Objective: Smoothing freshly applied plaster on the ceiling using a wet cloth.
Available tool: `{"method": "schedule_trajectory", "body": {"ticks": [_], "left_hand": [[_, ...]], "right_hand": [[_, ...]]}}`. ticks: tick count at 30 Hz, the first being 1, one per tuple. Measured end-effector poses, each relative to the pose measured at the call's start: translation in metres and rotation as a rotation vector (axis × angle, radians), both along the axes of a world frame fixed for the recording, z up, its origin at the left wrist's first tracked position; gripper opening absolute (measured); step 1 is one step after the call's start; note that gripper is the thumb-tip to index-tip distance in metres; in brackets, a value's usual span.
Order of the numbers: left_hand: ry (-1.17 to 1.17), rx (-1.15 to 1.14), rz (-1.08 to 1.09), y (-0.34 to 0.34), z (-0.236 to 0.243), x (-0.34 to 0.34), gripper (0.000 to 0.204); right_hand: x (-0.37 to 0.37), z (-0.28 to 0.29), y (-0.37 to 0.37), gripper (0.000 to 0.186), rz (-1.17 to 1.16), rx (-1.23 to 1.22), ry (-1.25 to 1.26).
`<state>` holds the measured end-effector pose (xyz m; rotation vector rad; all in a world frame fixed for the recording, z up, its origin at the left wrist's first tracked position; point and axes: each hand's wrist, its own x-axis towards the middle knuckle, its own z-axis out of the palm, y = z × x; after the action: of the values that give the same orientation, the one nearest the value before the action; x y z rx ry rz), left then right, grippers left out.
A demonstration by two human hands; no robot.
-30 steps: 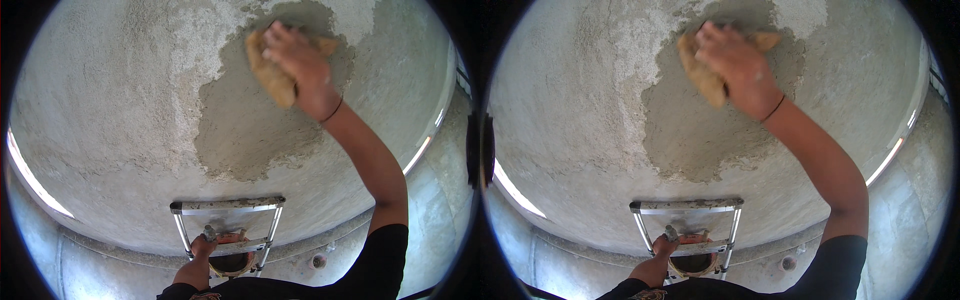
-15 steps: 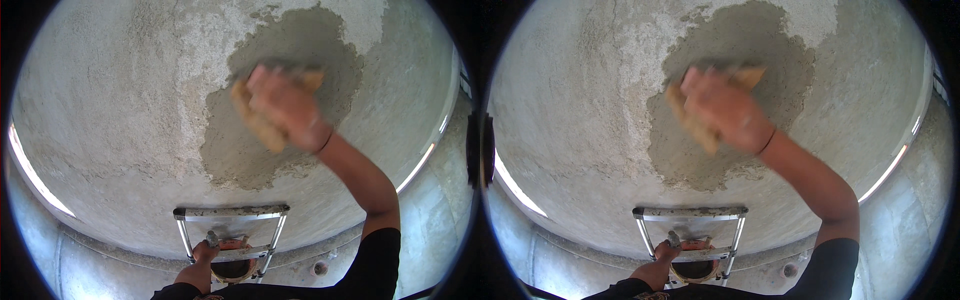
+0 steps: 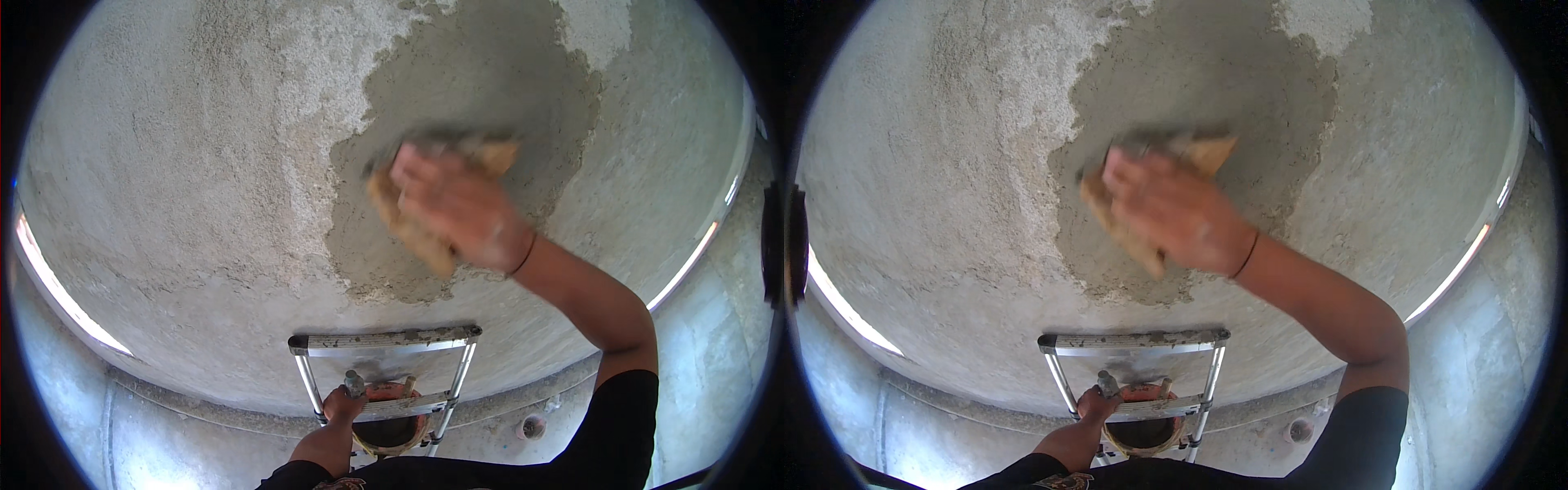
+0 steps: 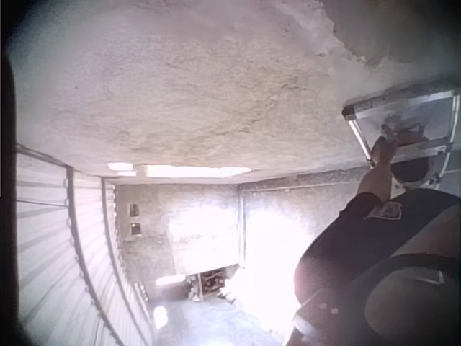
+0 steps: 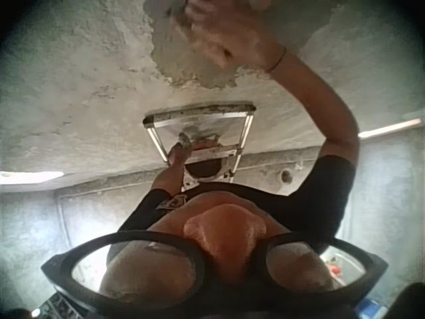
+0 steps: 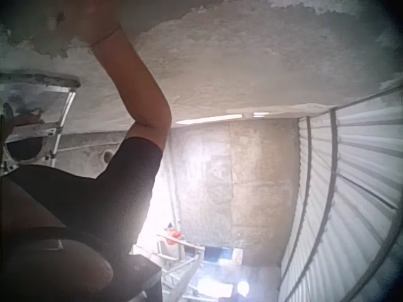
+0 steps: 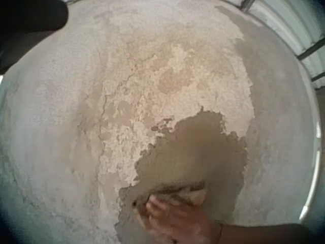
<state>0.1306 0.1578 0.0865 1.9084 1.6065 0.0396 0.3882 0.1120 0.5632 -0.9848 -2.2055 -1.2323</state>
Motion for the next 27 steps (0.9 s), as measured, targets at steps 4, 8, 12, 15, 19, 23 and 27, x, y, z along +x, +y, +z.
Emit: {"method": "schedule_trajectory", "body": {"ticks": [4, 8, 12, 15, 19, 23, 27], "left_hand": [[0.034, 0.015, 0.035, -0.002, 0.006, -0.001, 0.07], [0.015, -0.016, -0.009, -0.001, -0.002, 0.003, 0.07], [0.026, 0.007, 0.006, 0.002, -0.003, 0.0, 0.068], [-0.011, 0.007, 0.029, -0.001, -0.003, -0.006, 0.067], [-0.002, 0.015, 0.005, 0.001, -0.006, 0.004, 0.066], [0.003, 0.006, 0.006, 0.002, -0.003, 0.0, 0.068], [-0.006, 0.037, 0.002, 0.002, -0.004, 0.001, 0.069]], "right_hand": [[-0.011, 0.0, -0.005, 0.021, -0.08, -0.094, -0.063], [0.032, 0.06, -0.008, 0.025, 0.032, 0.336, 0.178], [0.006, 0.038, -0.002, 0.024, -0.125, 0.17, 0.13], [-0.004, -0.043, 0.017, 0.023, 0.038, -0.077, 0.031], [-0.001, -0.031, -0.005, 0.027, 0.087, -0.143, -0.036], [0.003, 0.026, -0.007, 0.021, -0.032, 0.096, 0.079], [0.002, -0.022, 0.011, 0.025, 0.143, -0.03, 0.032]]}}
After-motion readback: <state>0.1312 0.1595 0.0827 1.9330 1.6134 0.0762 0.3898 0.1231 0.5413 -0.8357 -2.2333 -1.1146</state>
